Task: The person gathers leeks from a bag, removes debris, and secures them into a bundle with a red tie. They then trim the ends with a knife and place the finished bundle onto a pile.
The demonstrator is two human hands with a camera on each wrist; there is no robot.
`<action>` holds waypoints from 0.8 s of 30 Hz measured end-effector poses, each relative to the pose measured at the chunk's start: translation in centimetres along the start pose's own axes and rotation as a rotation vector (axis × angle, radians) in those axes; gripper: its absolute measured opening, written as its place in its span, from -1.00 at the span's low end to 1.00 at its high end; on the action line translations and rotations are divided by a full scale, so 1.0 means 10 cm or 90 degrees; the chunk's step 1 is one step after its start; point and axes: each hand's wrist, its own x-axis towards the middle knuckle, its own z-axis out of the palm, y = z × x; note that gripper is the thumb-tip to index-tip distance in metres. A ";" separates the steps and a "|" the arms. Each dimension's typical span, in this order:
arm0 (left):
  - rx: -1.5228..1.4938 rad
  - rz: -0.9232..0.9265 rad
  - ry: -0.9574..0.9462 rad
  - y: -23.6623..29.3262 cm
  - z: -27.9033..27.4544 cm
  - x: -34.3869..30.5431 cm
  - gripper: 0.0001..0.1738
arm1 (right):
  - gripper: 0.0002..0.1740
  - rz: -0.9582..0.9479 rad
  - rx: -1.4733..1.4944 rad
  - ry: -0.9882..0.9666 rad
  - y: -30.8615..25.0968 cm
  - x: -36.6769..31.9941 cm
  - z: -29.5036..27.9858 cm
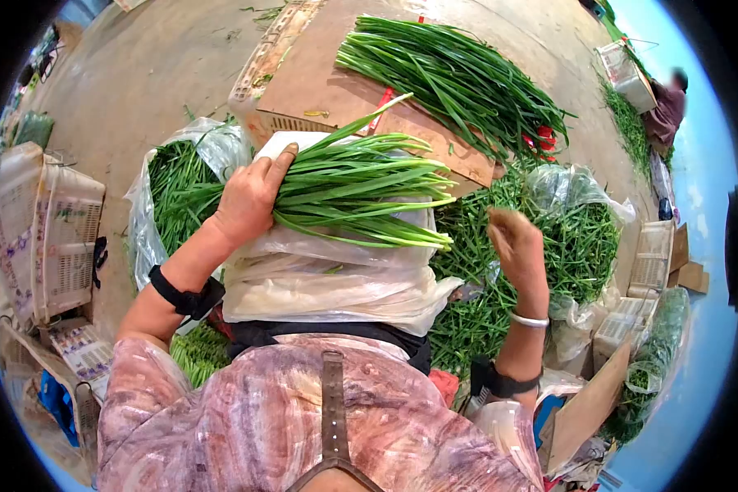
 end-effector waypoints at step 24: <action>0.084 0.028 0.035 -0.05 -0.03 -0.14 -0.34 | -0.57 -0.249 0.089 -0.301 -0.94 -0.29 0.10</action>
